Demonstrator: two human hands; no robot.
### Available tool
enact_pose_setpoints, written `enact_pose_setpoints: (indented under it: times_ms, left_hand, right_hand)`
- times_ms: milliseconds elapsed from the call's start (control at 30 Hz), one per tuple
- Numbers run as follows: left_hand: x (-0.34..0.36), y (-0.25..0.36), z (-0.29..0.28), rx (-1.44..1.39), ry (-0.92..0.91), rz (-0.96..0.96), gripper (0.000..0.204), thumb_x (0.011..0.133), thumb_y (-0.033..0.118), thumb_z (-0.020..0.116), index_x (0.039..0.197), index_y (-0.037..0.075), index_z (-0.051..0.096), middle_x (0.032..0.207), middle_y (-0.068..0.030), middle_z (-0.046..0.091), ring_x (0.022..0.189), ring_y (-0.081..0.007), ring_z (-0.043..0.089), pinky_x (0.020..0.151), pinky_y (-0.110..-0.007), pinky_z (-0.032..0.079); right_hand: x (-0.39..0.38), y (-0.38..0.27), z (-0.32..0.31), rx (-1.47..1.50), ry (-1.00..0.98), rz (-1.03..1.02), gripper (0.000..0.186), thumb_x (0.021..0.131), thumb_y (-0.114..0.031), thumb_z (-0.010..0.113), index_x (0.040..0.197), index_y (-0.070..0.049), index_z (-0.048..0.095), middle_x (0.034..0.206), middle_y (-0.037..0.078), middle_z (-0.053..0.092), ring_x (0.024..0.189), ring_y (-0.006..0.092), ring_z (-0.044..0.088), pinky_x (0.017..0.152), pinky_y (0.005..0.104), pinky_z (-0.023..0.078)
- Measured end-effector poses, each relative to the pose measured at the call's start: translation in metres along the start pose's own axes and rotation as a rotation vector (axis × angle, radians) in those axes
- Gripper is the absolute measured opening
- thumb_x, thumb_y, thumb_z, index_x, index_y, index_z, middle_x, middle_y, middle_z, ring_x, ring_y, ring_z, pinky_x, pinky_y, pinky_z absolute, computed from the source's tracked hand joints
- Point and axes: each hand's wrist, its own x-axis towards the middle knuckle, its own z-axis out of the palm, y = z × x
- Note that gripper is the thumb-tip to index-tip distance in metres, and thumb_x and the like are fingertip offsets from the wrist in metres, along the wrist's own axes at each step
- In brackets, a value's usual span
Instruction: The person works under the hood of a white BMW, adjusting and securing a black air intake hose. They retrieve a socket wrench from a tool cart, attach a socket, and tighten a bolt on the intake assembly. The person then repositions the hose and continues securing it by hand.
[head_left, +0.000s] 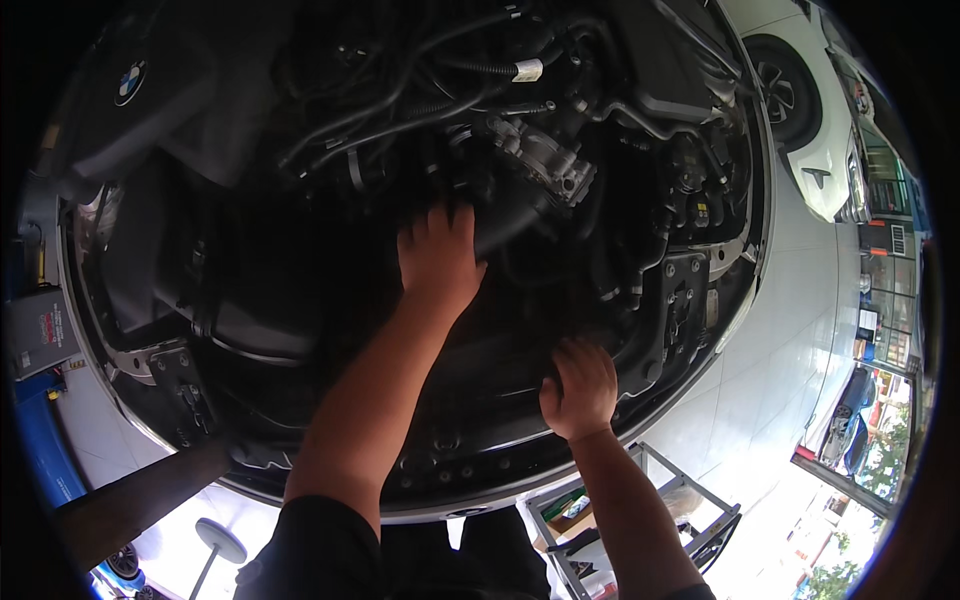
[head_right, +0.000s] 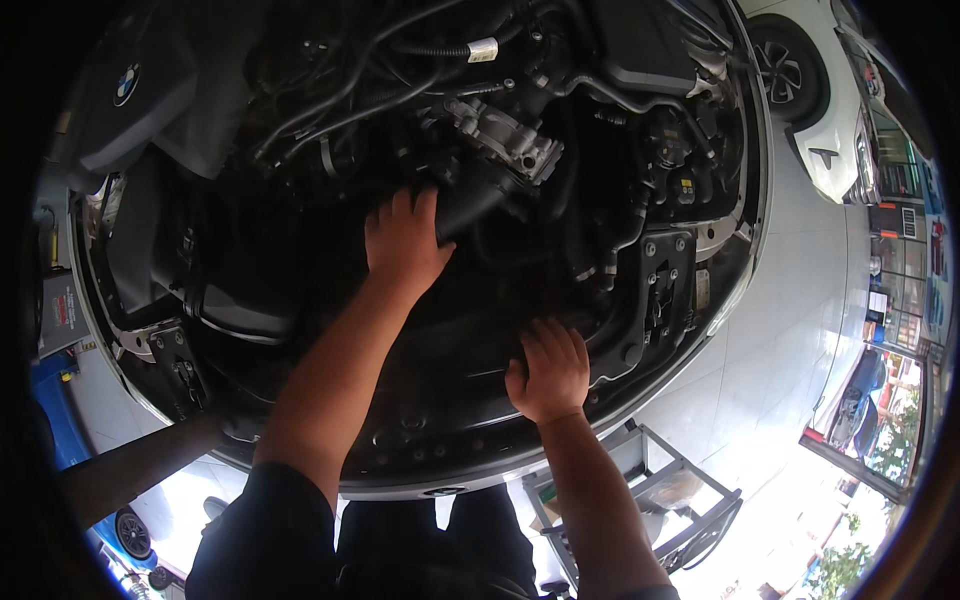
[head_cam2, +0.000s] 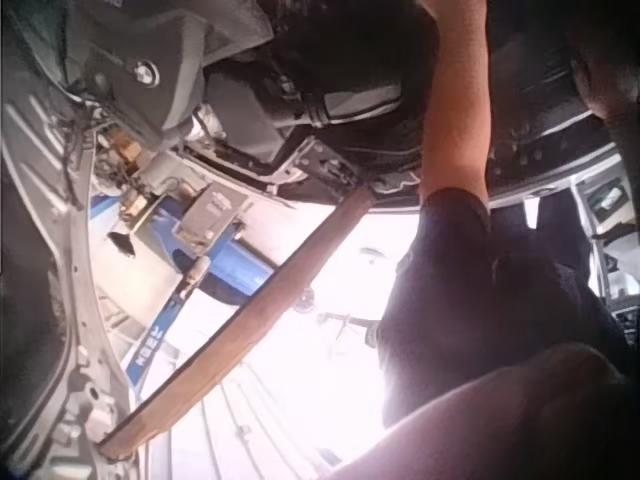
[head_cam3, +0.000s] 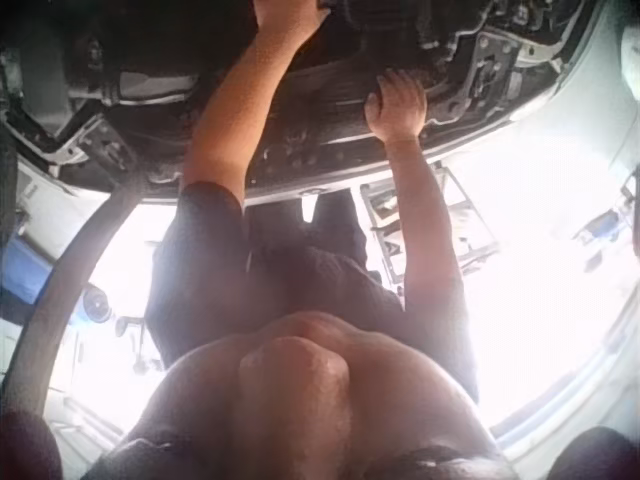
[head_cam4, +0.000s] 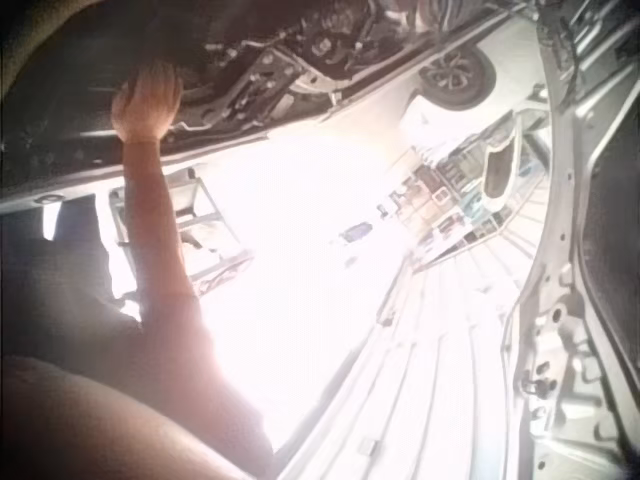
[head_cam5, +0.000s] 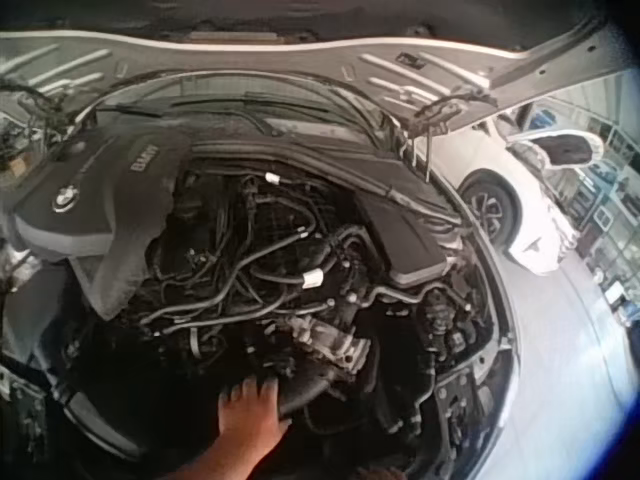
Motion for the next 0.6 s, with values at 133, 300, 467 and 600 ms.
enact_pose_setpoints:
  times_ms: [133,300,467,600]
  left_hand:
    - [-0.001,-0.011,-0.009,-0.087,0.031,0.015,0.079,0.075,0.035,0.086,0.141,0.014,0.049,0.136,-0.0132,0.054,0.127,-0.0300,0.056,0.108,-0.050,0.043]
    - [-0.008,-0.027,-0.022,-0.147,0.079,-0.004,0.076,0.070,0.032,0.087,0.136,0.013,0.052,0.132,-0.0121,0.057,0.122,-0.0307,0.059,0.103,-0.051,0.044]
    - [0.003,-0.036,-0.014,-0.192,0.208,0.045,0.076,0.068,0.031,0.087,0.135,0.017,0.052,0.129,-0.0126,0.057,0.118,-0.0338,0.060,0.098,-0.051,0.045]
    - [0.006,-0.037,-0.015,-0.194,0.220,0.066,0.076,0.067,0.030,0.087,0.133,0.016,0.053,0.128,-0.0131,0.056,0.117,-0.0337,0.060,0.096,-0.051,0.046]
  right_hand:
    - [0.001,-0.002,-0.001,-0.020,0.008,0.011,0.039,0.074,-0.027,0.065,0.108,-0.008,0.069,0.125,0.011,0.067,0.123,0.0329,0.059,0.107,0.0511,0.043]
    - [0.000,0.001,-0.001,-0.013,0.033,0.014,0.038,0.074,-0.027,0.066,0.107,-0.009,0.069,0.124,0.010,0.067,0.122,0.0318,0.059,0.107,0.0503,0.043]
    - [0.005,0.000,-0.006,0.008,-0.030,0.041,0.040,0.071,-0.024,0.066,0.108,-0.008,0.068,0.123,0.011,0.067,0.123,0.0325,0.059,0.107,0.0512,0.043]
    - [0.004,0.000,-0.006,0.003,-0.031,0.036,0.042,0.071,-0.023,0.066,0.109,-0.008,0.068,0.124,0.012,0.067,0.123,0.0332,0.059,0.107,0.0523,0.043]
